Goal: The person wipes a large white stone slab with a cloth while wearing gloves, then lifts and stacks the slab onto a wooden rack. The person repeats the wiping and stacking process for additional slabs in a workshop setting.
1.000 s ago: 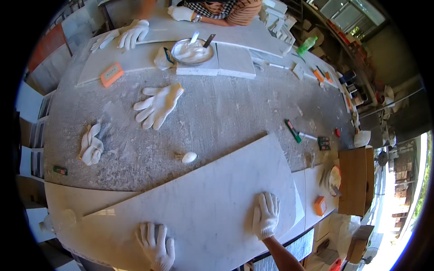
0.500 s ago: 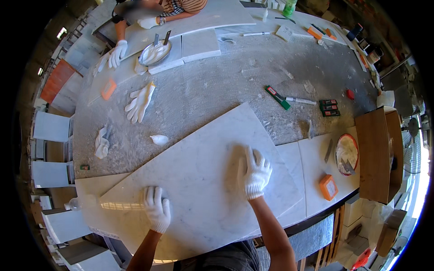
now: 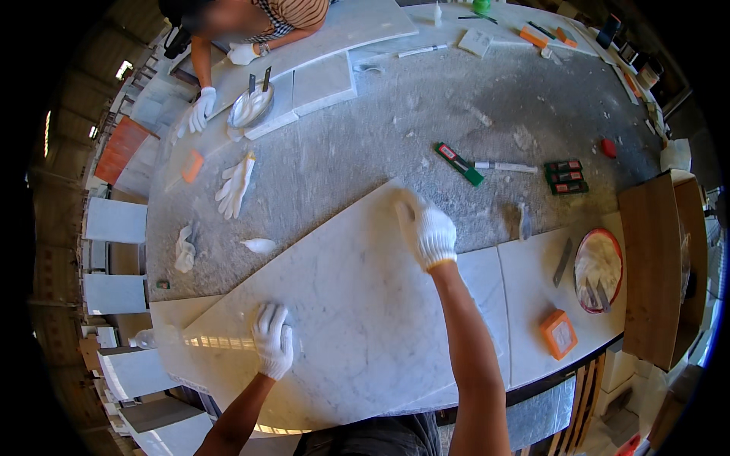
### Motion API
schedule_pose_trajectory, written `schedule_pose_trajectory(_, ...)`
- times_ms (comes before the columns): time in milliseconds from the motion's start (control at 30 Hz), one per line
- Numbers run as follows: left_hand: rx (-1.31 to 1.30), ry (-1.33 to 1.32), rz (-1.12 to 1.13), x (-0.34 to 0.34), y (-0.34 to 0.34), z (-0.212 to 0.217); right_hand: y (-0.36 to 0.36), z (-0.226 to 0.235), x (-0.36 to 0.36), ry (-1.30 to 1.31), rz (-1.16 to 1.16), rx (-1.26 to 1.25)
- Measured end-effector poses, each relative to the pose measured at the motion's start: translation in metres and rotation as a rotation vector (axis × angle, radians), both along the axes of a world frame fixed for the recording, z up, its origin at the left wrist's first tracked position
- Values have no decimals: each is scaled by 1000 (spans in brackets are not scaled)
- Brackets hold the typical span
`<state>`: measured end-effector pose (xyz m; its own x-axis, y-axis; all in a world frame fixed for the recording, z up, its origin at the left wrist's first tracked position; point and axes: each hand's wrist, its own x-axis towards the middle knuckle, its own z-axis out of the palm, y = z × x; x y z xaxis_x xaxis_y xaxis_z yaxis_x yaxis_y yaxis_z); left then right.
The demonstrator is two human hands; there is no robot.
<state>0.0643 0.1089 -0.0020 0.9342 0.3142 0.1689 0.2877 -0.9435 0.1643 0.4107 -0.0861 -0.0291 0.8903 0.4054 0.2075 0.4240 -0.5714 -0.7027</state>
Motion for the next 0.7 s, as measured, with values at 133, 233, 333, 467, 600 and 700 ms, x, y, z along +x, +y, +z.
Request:
schedule_pose_trajectory(133, -24, 5, 43, -2, -5, 4, -41, 1, -59, -214, -34, 126)
schedule_pose_trajectory(233, -49, -16, 38, 0, -4, 2, -58, -2, -87, -184, -169, 146)
schedule_pose_trajectory(333, -48, -2, 40, 3, -4, 2, -63, 1, -93, -164, -275, 109)
schedule_pose_trajectory(467, -42, -7, 60, -2, -4, 5, -73, 11, -110, -222, -337, -39)
schedule_pose_trajectory(600, -61, -29, 50, 2, -3, 11, -110, 12, -149, -193, -382, -248)
schedule_pose_trajectory(700, -49, -42, 67, -4, -2, 9, -121, 11, -160, -154, -397, -294)
